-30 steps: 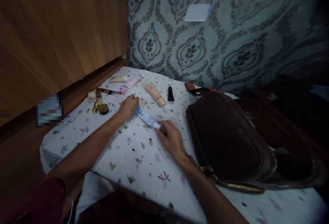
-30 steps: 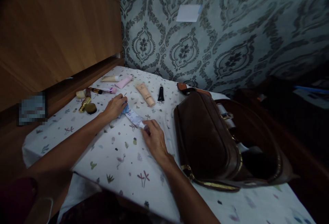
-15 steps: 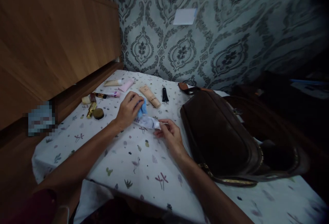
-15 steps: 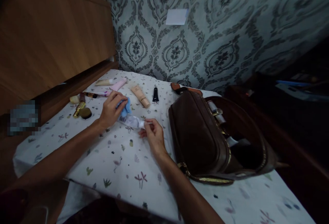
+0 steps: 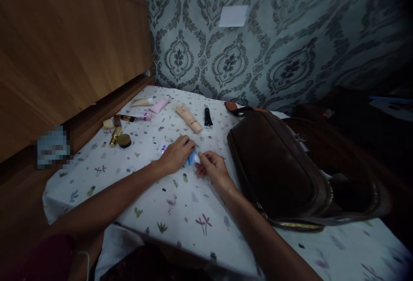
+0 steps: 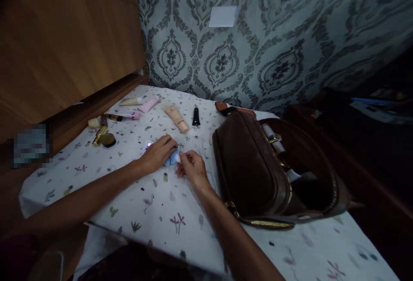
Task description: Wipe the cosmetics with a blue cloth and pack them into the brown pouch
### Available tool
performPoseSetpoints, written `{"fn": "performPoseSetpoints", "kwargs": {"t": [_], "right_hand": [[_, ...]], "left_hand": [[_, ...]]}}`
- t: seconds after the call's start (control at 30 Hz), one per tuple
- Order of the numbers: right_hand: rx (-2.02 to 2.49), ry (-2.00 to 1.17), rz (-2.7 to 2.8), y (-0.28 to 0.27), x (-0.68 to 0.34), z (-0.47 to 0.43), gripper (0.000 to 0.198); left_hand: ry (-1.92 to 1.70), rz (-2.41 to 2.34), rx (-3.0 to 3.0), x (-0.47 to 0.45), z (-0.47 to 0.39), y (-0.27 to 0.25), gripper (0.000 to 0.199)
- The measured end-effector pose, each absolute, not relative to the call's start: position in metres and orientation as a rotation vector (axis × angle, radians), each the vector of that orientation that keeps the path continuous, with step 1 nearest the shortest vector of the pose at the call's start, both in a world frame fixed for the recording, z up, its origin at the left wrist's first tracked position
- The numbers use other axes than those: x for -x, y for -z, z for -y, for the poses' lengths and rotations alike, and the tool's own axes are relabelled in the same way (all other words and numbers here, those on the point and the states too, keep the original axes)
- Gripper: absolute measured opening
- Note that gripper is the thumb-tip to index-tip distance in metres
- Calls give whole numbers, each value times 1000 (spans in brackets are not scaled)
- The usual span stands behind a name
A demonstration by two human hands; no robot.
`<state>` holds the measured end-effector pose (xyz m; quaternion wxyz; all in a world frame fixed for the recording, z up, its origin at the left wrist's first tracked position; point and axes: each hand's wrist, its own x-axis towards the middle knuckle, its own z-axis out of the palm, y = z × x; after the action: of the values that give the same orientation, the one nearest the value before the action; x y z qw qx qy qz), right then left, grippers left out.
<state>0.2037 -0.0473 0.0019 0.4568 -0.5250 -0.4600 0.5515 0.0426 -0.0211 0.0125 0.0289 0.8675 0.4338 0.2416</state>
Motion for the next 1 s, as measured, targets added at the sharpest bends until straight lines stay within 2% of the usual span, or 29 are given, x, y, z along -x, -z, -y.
{"fn": "performPoseSetpoints", "kwargs": {"t": [0.3,0.63,0.87,1.0], "right_hand": [[1316,-1436,1053,-7,-207,46,37],[1411,-1380,985,-11,-222,36,30],[1402,-1225,973,-9,-228,33,29],[1362,-1163,981,-10,-230,33,30]], "left_hand": [[-446,-1282,-2812,-27,11,-29,17],[-355,-1330,-2892,-17,5,-34,20],[-367,-1433,-2804,-5,-6,-31,22],[-374,-1675,-2696,3,-11,-31,21]]}}
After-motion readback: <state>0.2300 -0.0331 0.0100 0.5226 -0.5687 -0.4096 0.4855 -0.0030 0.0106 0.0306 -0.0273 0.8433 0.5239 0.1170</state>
